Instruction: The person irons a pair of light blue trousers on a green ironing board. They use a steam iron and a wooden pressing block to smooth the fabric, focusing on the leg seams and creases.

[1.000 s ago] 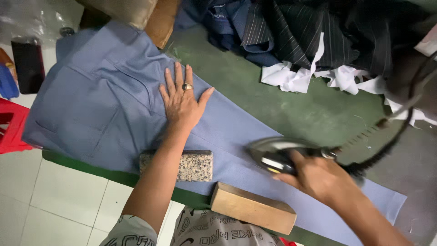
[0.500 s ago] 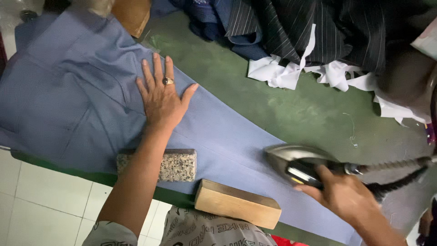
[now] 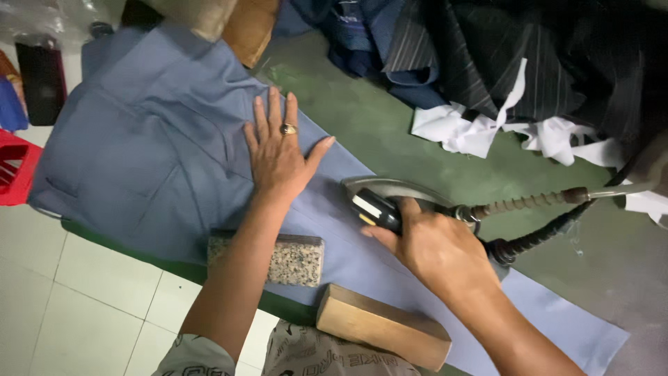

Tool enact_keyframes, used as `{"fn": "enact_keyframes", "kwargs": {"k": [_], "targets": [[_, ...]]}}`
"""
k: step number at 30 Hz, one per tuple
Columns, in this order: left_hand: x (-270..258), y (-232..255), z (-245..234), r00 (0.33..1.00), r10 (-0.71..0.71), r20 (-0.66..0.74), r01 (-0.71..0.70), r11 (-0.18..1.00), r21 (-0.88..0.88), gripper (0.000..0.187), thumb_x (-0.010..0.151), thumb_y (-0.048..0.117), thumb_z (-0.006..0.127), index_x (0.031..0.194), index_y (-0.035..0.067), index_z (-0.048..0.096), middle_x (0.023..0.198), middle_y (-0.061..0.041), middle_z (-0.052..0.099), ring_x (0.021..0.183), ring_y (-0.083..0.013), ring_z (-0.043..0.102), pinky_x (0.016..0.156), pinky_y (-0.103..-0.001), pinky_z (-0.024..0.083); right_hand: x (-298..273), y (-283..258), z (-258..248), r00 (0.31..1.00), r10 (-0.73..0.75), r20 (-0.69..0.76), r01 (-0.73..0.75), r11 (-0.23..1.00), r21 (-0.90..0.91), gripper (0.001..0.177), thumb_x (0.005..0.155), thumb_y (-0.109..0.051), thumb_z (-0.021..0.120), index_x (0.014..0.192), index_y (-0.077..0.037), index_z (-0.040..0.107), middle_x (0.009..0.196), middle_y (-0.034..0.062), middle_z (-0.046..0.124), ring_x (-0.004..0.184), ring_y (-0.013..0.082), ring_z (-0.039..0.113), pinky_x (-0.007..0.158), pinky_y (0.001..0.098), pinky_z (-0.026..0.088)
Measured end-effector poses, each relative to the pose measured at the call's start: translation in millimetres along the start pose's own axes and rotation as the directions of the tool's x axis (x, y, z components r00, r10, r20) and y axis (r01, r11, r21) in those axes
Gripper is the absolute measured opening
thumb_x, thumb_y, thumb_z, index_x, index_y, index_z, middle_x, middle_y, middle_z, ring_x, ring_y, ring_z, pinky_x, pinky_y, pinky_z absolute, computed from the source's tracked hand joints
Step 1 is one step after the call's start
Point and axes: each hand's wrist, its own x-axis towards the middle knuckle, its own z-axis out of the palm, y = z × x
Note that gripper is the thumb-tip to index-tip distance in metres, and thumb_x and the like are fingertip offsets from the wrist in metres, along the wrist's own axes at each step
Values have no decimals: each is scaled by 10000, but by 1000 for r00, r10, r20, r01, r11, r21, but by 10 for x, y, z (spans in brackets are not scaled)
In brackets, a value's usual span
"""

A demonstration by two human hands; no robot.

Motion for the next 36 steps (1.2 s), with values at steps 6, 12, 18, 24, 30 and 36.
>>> {"fn": "enact_keyframes", "kwargs": {"k": [6, 12, 18, 24, 30, 36], "targets": [[-13, -62, 97, 996, 41, -85, -43, 999, -19, 847, 1030, 692, 432, 1628, 107, 303, 1695, -157, 237, 1549, -420, 235, 1154, -617, 321, 258, -386, -57, 999, 15, -47, -12, 998, 62, 747, 912, -827, 536, 1090, -101, 542, 892, 197, 741, 899, 491, 706, 746, 590, 561], [3, -68, 93, 998, 0, -69, -9, 992, -124, 734, 1061, 543, 354, 1623, 72, 317, 1695, -142, 259, 1560, -387, 209, 1199, -617, 240, 356, -592, -236, 998, 67, -1, -66, 987, 150, 751, 926, -815, 504, 1138, -94, 528, 976, 234, 732, 967, 505, 688, 815, 598, 539], [-6, -136, 156, 1000, 7, 4, -6, 983, -184, 677, 1101, 492, 351, 1652, 119, 223, 1712, -148, 181, 1582, -383, 118, 1206, -626, 186, 321, -639, -309, 988, 3, -155, 19, 989, 145, 629, 962, -693, 570, 1125, -90, 636, 918, 188, 759, 939, 383, 764, 784, 524, 613], [22, -188, 192, 1000, 6, 0, -6, 971, -238, 656, 1102, 463, 372, 1647, 117, 257, 1723, -129, 163, 1587, -368, 99, 1218, -620, 162, 351, -703, -409, 994, 21, -109, -2, 985, 173, 632, 956, -705, 565, 1091, -93, 646, 940, 196, 756, 966, 393, 756, 818, 530, 604], [-21, -314, 61, 985, 62, -158, -142, 813, -564, 614, 1037, 246, 640, 1560, 27, 406, 1591, -263, 408, 1490, -526, 289, 1182, -649, 238, 401, -695, -366, 991, 21, -129, 4, 982, 187, 653, 945, -724, 559, 1084, -94, 656, 945, 194, 760, 963, 400, 756, 815, 537, 601], [-1159, -184, -229, 956, 149, -253, -286, 664, -690, 82, 1021, 214, 638, 1023, 134, 624, 703, 33, 530, 582, -187, 561, 623, -333, 540, 354, -703, -390, 986, 4, -168, 27, 982, 185, 659, 936, -716, 594, 1045, -70, 658, 908, 210, 754, 932, 423, 756, 798, 541, 602]]}}
